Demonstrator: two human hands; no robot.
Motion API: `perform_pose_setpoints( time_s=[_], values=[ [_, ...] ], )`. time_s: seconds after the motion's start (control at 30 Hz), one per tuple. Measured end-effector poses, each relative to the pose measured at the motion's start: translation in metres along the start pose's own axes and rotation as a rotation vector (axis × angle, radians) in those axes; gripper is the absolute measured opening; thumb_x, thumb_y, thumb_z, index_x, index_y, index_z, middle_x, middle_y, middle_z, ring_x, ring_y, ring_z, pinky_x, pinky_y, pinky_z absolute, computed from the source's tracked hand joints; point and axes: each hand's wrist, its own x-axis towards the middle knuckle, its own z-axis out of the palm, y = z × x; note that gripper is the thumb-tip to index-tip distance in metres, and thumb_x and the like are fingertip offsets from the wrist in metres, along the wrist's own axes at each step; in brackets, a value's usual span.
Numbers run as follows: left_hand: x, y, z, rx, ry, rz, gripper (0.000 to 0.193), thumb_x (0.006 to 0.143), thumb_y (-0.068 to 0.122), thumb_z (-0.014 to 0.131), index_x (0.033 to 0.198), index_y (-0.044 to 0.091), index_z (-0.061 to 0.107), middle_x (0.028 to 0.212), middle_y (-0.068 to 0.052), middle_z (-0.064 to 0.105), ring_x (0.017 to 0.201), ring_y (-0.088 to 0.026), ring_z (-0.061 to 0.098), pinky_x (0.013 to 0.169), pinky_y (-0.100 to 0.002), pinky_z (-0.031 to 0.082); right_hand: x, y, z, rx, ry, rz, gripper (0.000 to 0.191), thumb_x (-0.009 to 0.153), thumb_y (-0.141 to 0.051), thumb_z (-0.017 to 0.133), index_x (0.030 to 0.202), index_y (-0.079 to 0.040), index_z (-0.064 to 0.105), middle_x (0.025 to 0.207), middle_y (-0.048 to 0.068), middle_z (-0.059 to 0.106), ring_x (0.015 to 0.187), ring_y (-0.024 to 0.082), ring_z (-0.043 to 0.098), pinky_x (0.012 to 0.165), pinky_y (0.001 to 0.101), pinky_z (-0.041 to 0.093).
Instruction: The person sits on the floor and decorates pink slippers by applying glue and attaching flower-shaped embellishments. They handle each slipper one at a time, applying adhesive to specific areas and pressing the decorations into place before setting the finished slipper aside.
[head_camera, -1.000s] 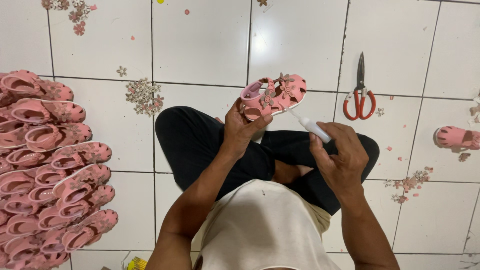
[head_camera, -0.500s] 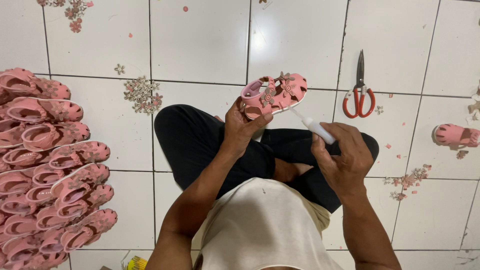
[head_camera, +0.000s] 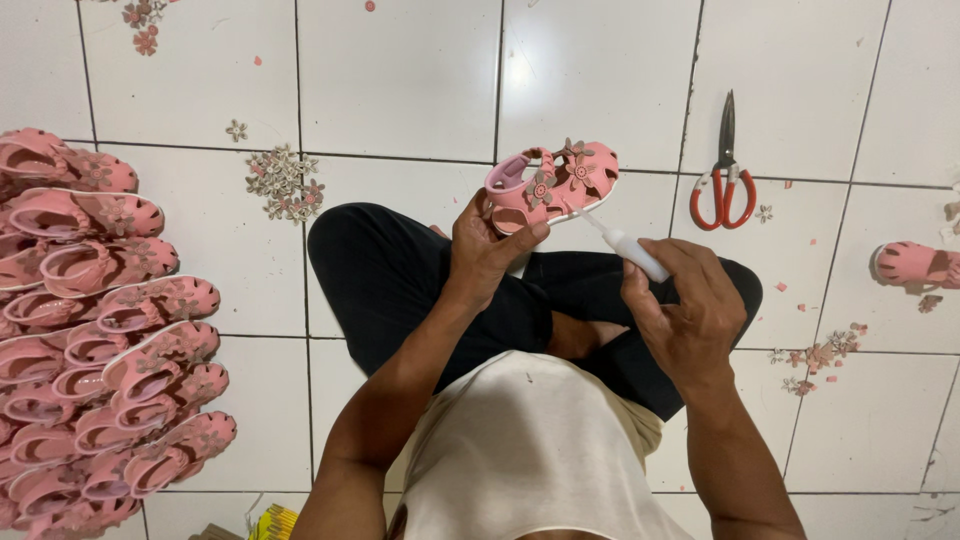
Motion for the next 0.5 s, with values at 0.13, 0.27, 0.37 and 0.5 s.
perform_pose_setpoints(
  time_s=[0.13,0.27,0.37,0.5],
  values=[
    [0.0018,-0.0039,-0.0014,-0.003,0.004,-0.004,0.081,0.082,0.023,0.088,0.145,-0.006,0.047,0.126,-0.014,0.066,0.117,-0.018,0.066,0.103,-0.031,0.055,-0.0009,0.0012,0.0002,0.011,0.029,-0.007,0.025,0.092,0.003,0.082,0.113,0.003,0.068,0.105,0.016,0.071,0.088,0.022,0.069,0.072,0.0302,0.056],
    [0.0012,-0.0024,-0.0024,-0.016,-0.002,0.000,0.081,0.082,0.022,0.088,0.146,-0.005,0.047,0.126,-0.013,0.066,0.116,-0.017,0.066,0.103,-0.030,0.054,-0.0010,0.0018,0.0014,-0.055,0.006,-0.028,0.027,0.091,0.002,0.083,0.113,0.002,0.068,0.104,0.015,0.071,0.089,0.024,0.069,0.073,0.0320,0.056],
    [0.0017,-0.0010,-0.0012,-0.026,-0.009,0.003,0.080,0.083,0.021,0.088,0.147,-0.006,0.047,0.126,-0.013,0.066,0.116,-0.017,0.065,0.103,-0.031,0.054,0.0003,0.0023,0.0032,-0.020,0.011,-0.037,0.026,0.093,0.003,0.082,0.113,0.003,0.067,0.105,0.015,0.071,0.090,0.023,0.069,0.069,0.0288,0.056],
    [0.0015,0.0002,-0.0028,-0.050,-0.005,0.009,0.083,0.081,0.019,0.088,0.148,-0.004,0.045,0.128,-0.012,0.065,0.118,-0.016,0.064,0.104,-0.030,0.052,-0.0002,0.0009,0.0036,0.019,0.004,0.013,0.026,0.091,0.003,0.082,0.113,0.003,0.069,0.105,0.016,0.071,0.087,0.022,0.070,0.071,0.0306,0.056]
  ],
)
